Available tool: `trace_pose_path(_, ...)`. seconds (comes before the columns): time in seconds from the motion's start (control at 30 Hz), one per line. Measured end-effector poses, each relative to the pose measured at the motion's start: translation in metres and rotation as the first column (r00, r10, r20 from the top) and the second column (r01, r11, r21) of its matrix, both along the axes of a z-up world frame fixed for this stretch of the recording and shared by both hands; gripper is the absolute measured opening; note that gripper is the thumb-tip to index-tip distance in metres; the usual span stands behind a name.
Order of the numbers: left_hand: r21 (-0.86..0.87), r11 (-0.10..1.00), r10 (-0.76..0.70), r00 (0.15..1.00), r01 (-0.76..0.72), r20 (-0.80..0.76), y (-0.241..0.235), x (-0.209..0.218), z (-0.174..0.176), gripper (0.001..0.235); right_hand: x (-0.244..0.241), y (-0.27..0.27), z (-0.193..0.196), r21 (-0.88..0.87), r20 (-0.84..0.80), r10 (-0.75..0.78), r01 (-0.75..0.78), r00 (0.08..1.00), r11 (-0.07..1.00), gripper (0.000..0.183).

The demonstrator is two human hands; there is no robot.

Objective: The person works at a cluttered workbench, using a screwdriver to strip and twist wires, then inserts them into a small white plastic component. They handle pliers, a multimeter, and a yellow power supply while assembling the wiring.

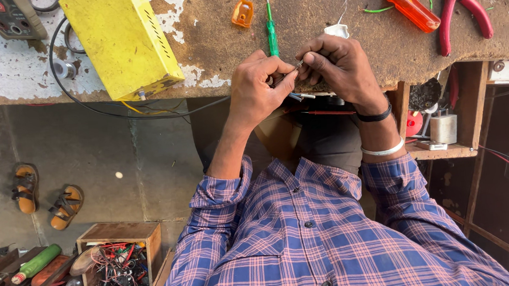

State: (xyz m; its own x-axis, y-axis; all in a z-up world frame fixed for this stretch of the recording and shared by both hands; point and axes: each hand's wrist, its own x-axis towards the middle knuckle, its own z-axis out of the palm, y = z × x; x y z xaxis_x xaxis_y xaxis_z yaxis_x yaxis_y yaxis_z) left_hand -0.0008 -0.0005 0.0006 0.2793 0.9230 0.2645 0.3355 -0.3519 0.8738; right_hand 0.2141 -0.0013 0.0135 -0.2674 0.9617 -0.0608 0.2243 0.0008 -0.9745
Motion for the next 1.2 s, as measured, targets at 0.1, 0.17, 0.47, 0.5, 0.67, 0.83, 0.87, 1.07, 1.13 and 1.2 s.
trace_pose_path(0.1, 0.041, 0.999, 0.005, 1.0, -0.006, 0.007, -0.0001, 0.0018, 0.0001, 0.01, -0.0005, 0.0, 0.0003, -0.011, 0.014, -0.008, 0.008, 1.0, 1.0, 0.012)
trace_pose_path(0.17, 0.066, 0.998, 0.013, 1.0, -0.013, -0.001, 0.0001, 0.0028, 0.0004, 0.011, -0.0012, 0.0002, 0.0005, -0.01, 0.015, -0.01, 0.01, 1.0, 1.0, 0.012)
trace_pose_path(0.47, 0.056, 0.998, 0.02, 0.999, -0.018, -0.033, -0.0001, 0.0049, 0.0026, 0.015, -0.001, -0.002, 0.0003, 0.05, 0.057, -0.029, 0.026, 0.998, 0.998, 0.009)
trace_pose_path(0.5, 0.047, 0.999, 0.025, 0.999, -0.023, -0.035, -0.0001, 0.0049, 0.0031, 0.015, -0.0014, -0.0016, 0.0002, 0.057, 0.07, -0.037, 0.033, 0.997, 0.998, 0.009)
trace_pose_path(0.67, 0.04, 0.999, 0.022, 0.999, -0.021, -0.024, 0.0003, 0.0047, 0.0043, 0.013, 0.0024, 0.0006, 0.0001, 0.03, -0.005, 0.0, 0.0, 1.0, 1.0, 0.01)
trace_pose_path(0.83, 0.033, 0.999, 0.017, 1.0, -0.016, -0.019, 0.0004, 0.0044, 0.0051, 0.013, 0.0059, 0.0007, -0.0007, -0.024, -0.074, 0.016, -0.018, 0.997, 1.0, 0.014)
trace_pose_path(0.87, 0.034, 0.999, 0.022, 0.999, -0.021, -0.027, 0.0003, 0.0046, 0.0051, 0.013, 0.0061, 0.0012, -0.0009, -0.032, -0.073, 0.018, -0.021, 0.997, 0.999, 0.013)
trace_pose_path(1.07, 0.054, 0.998, 0.023, 0.999, -0.021, -0.041, 0.0004, 0.0056, 0.0057, 0.013, 0.0043, 0.0011, 0.0003, -0.075, -0.047, -0.011, 0.008, 0.999, 0.997, 0.01)
trace_pose_path(1.13, 0.058, 0.998, 0.017, 0.999, -0.014, -0.04, 0.001, 0.005, 0.0068, 0.014, 0.0028, 0.002, 0.0021, -0.095, -0.037, -0.029, 0.025, 0.999, 0.995, 0.01)
trace_pose_path(1.2, 0.044, 0.999, 0.019, 0.999, -0.017, -0.045, 0.0008, 0.0049, 0.0072, 0.015, 0.0022, 0.002, 0.0038, -0.074, -0.027, -0.015, 0.013, 1.0, 0.997, 0.01)
